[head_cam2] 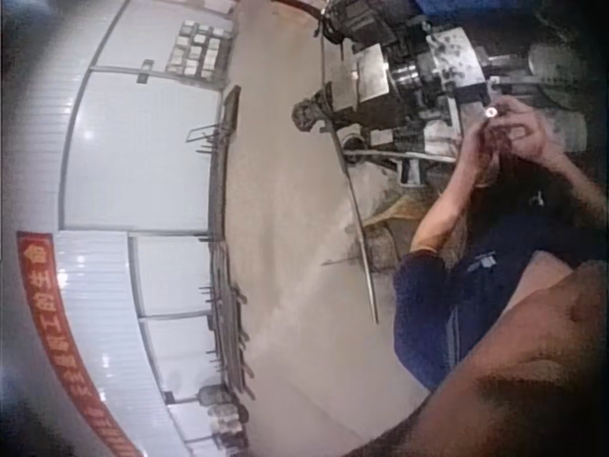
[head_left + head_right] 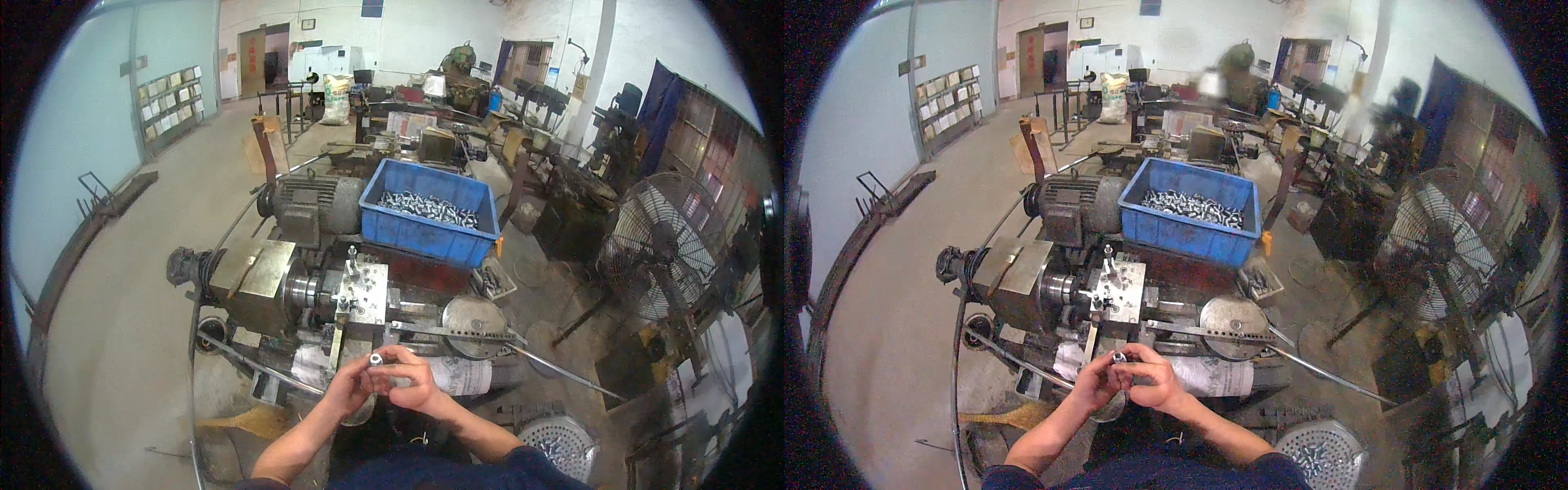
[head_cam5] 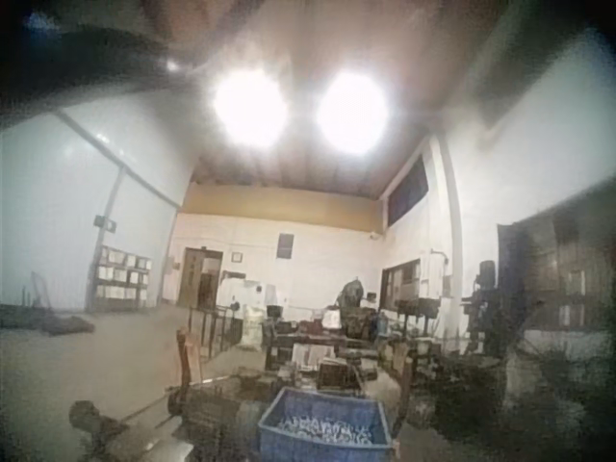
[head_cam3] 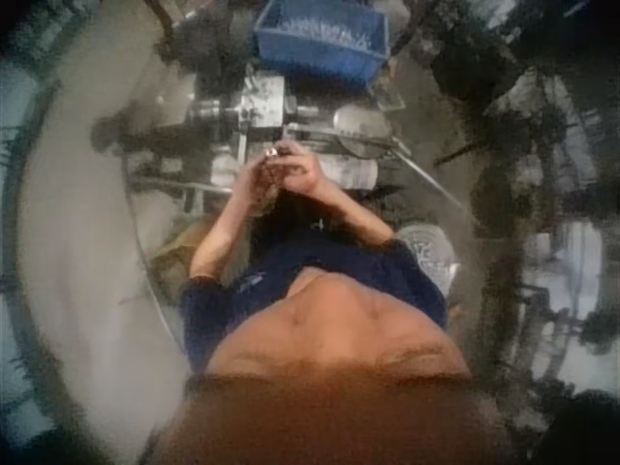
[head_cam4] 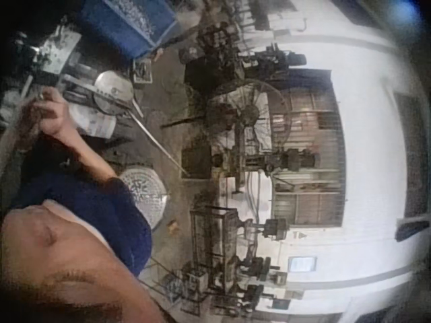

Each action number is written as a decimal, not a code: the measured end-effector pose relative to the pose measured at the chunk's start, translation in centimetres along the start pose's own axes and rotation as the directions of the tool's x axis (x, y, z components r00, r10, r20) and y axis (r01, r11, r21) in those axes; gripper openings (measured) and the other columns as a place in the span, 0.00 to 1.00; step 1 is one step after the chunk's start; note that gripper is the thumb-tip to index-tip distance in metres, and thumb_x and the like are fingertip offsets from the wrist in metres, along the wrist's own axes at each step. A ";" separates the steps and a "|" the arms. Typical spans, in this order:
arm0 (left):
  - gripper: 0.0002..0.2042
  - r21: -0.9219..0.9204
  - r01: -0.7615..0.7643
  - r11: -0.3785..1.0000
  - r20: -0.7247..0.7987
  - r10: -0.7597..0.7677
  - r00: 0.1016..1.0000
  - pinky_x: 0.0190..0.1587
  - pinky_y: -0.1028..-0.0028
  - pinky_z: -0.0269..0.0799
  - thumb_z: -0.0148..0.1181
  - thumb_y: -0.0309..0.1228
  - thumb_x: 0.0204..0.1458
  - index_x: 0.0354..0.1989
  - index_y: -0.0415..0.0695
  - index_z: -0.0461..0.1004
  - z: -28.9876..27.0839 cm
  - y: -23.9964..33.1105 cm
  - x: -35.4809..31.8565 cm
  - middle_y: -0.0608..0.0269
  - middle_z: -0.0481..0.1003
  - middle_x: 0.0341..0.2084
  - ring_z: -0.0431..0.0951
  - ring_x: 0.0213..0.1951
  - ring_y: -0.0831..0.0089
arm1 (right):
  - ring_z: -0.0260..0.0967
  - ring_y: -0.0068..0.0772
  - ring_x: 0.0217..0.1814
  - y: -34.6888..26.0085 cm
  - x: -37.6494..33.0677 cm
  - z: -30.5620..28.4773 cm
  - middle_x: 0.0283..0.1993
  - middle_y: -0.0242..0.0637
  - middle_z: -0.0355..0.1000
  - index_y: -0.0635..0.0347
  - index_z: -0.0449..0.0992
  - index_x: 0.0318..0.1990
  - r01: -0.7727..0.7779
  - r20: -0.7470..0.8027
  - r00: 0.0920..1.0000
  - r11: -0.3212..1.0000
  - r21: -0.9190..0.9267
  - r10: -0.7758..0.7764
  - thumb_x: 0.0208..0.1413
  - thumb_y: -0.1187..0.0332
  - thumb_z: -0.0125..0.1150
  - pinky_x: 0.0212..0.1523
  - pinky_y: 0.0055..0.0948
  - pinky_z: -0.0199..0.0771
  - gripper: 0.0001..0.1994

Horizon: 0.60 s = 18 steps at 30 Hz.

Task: The person operates a manual turning machine in a workshop, repeatedly loading small metal parts from a blue bin into the chuck, actuating the machine with a lever, and collecting finished parts into a perforated metal tray. The cycle of loading, machining, and collecting is repeated throughout the clip.

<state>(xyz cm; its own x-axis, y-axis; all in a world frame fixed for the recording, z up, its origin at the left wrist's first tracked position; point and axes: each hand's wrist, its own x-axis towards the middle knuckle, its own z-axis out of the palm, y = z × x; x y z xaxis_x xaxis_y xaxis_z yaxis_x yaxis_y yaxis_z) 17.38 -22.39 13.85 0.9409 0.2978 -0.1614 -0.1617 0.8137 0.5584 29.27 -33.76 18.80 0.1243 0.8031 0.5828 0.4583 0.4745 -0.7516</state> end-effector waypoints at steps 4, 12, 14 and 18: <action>0.13 0.031 -0.084 0.996 -0.021 0.085 0.996 0.31 0.73 0.69 0.49 0.37 0.53 0.38 0.39 0.69 0.5 0.1 0.3 0.61 0.74 0.25 0.74 0.25 0.71 | 0.68 0.37 0.43 0.4 0.2 0.1 0.46 0.44 0.66 0.61 0.76 0.36 0.013 -0.037 0.999 0.995 -0.101 -0.017 0.31 0.80 0.56 0.40 0.28 0.70 0.18; 0.12 0.790 -0.184 0.585 -0.054 0.365 0.929 0.18 0.81 0.63 0.62 0.34 0.46 0.19 0.39 0.71 1.7 3.3 -0.6 0.68 0.70 0.13 0.68 0.17 0.83 | 0.67 0.45 0.39 1.0 1.5 0.0 0.40 0.46 0.68 0.62 0.74 0.32 0.223 0.138 0.974 0.850 -0.477 -0.179 0.27 0.69 0.59 0.36 0.36 0.71 0.17; 0.14 0.882 -0.185 0.433 -0.034 0.451 0.892 0.17 0.82 0.60 0.63 0.36 0.44 0.15 0.39 0.69 0.8 3.9 -0.5 0.69 0.69 0.11 0.67 0.15 0.83 | 0.67 0.45 0.39 1.2 2.5 0.2 0.39 0.45 0.68 0.61 0.75 0.32 0.254 0.207 0.963 0.840 -0.479 -0.173 0.26 0.69 0.59 0.36 0.37 0.71 0.18; 0.14 0.932 -0.229 0.280 0.054 0.520 0.853 0.18 0.82 0.57 0.64 0.36 0.43 0.17 0.39 0.70 0.4 6.3 -1.3 0.71 0.68 0.12 0.64 0.17 0.87 | 0.66 0.43 0.40 1.3 5.4 0.6 0.38 0.42 0.68 0.57 0.75 0.34 0.331 0.354 0.918 0.837 -0.436 -0.178 0.26 0.68 0.59 0.36 0.36 0.71 0.19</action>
<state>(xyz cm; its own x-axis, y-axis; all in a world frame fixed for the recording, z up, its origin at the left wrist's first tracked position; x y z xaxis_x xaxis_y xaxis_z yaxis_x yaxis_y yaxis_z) 15.21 -17.84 17.90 0.7341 0.6501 0.1962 0.0165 -0.3059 0.9519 30.04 -28.61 20.74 -0.2794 0.7802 0.5597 0.8085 0.5056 -0.3011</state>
